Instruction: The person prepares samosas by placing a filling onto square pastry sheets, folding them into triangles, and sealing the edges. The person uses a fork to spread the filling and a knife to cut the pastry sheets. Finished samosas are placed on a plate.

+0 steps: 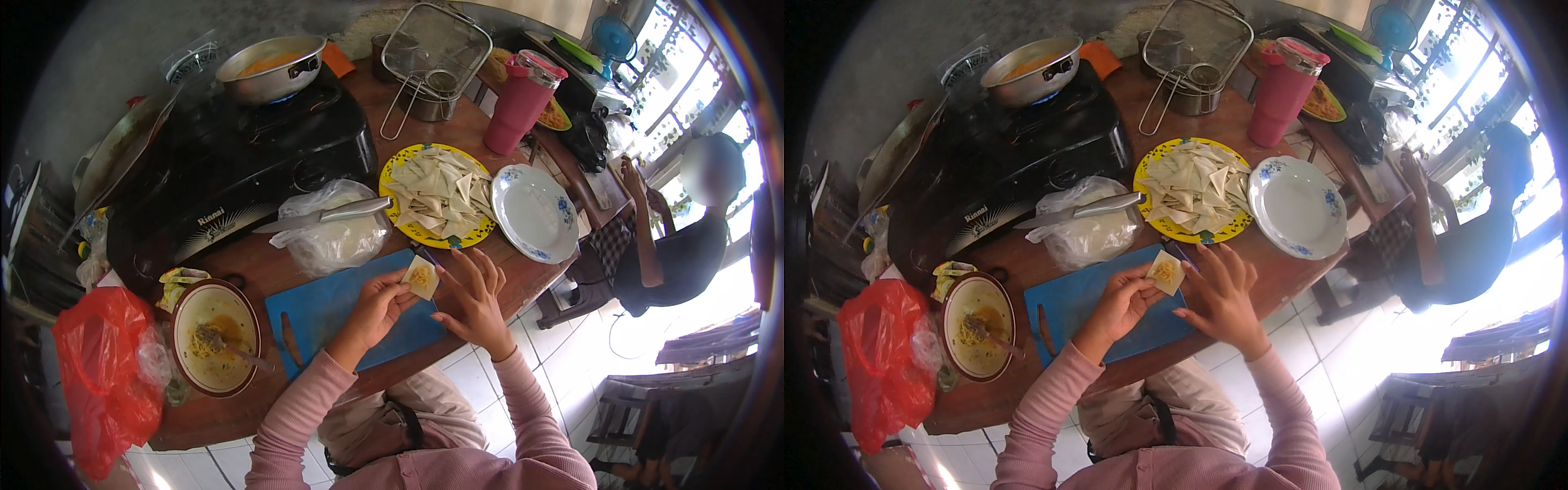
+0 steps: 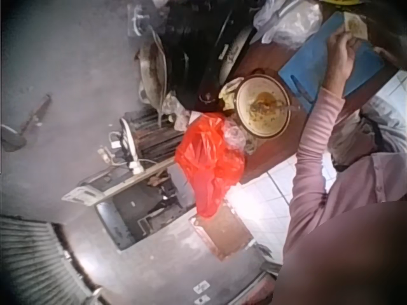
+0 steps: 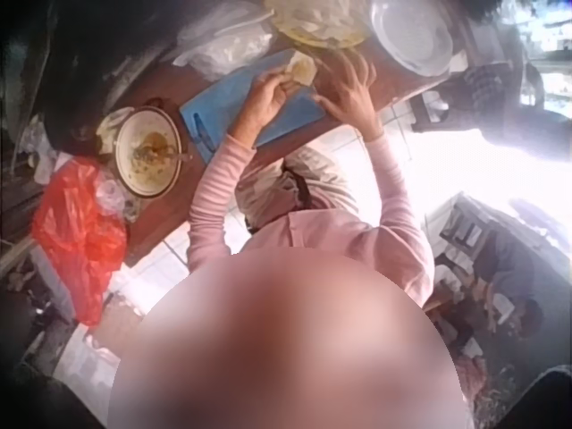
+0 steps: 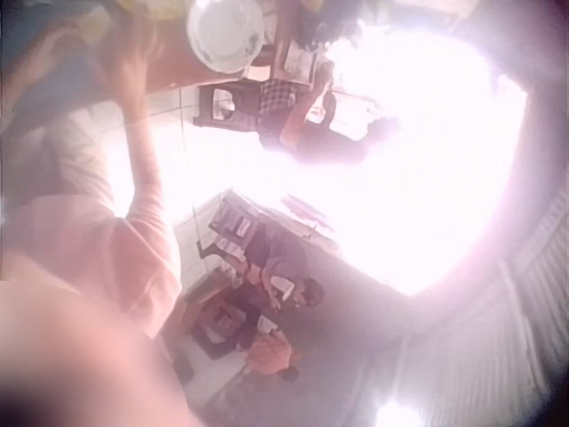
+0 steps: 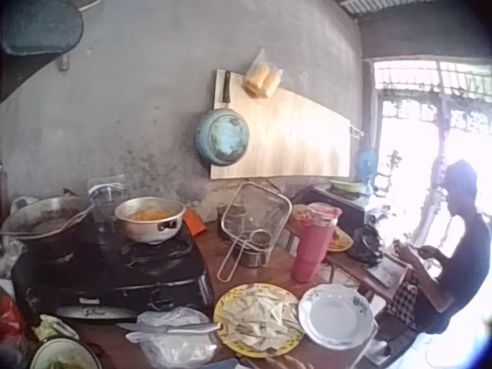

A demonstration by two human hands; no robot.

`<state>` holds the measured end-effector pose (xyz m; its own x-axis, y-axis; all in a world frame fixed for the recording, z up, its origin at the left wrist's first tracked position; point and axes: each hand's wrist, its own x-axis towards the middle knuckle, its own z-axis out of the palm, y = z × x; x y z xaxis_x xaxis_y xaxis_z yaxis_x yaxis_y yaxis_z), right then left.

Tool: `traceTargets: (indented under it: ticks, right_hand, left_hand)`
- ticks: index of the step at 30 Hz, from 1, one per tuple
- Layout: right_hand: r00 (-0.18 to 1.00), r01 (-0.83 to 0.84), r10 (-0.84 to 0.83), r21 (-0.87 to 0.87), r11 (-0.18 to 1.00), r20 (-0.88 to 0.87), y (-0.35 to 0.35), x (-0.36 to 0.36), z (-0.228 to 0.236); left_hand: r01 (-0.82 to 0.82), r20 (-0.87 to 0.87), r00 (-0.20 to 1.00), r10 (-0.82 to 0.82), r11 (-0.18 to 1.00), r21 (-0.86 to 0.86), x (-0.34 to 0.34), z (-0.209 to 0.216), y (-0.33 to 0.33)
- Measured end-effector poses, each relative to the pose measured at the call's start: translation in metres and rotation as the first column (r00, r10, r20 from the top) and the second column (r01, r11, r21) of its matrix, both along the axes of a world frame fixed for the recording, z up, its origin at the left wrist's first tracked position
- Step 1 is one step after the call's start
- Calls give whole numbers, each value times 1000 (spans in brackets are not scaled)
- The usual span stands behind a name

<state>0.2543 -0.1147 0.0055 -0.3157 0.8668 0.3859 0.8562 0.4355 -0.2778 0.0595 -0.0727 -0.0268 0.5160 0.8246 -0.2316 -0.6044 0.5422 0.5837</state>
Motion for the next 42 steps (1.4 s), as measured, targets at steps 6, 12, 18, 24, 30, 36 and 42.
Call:
traceTargets:
  ticks: [6,12,18,24,30,36,42]
  right_hand:
    - [999,36,-36,-6,999,41,-2,2,1]
    - [999,-40,40,-14,999,10,-19,-11,0]
    - [996,66,-71,85,994,60,-12,24,4]
    - [832,492,-510,138,860,218,36,114,24]
    - [785,589,-534,-112,800,313,46,136,17]
    - [806,571,-521,-139,809,280,40,131,17]
    - [925,349,-331,-78,934,186,35,97,32]
  left_hand:
    - [5,9,1000,-5,1000,15,2,3,-2]
    - [-16,80,997,17,1000,-8,0,4,1]
    - [-23,93,995,24,1000,-17,-1,3,1]
    - [-15,122,992,18,1000,-26,-1,3,2]
    - [-1,180,984,8,999,-42,-1,2,3]
    - [-6,120,993,3,999,31,1,1,1]
    - [4,67,998,-9,998,62,0,4,1]
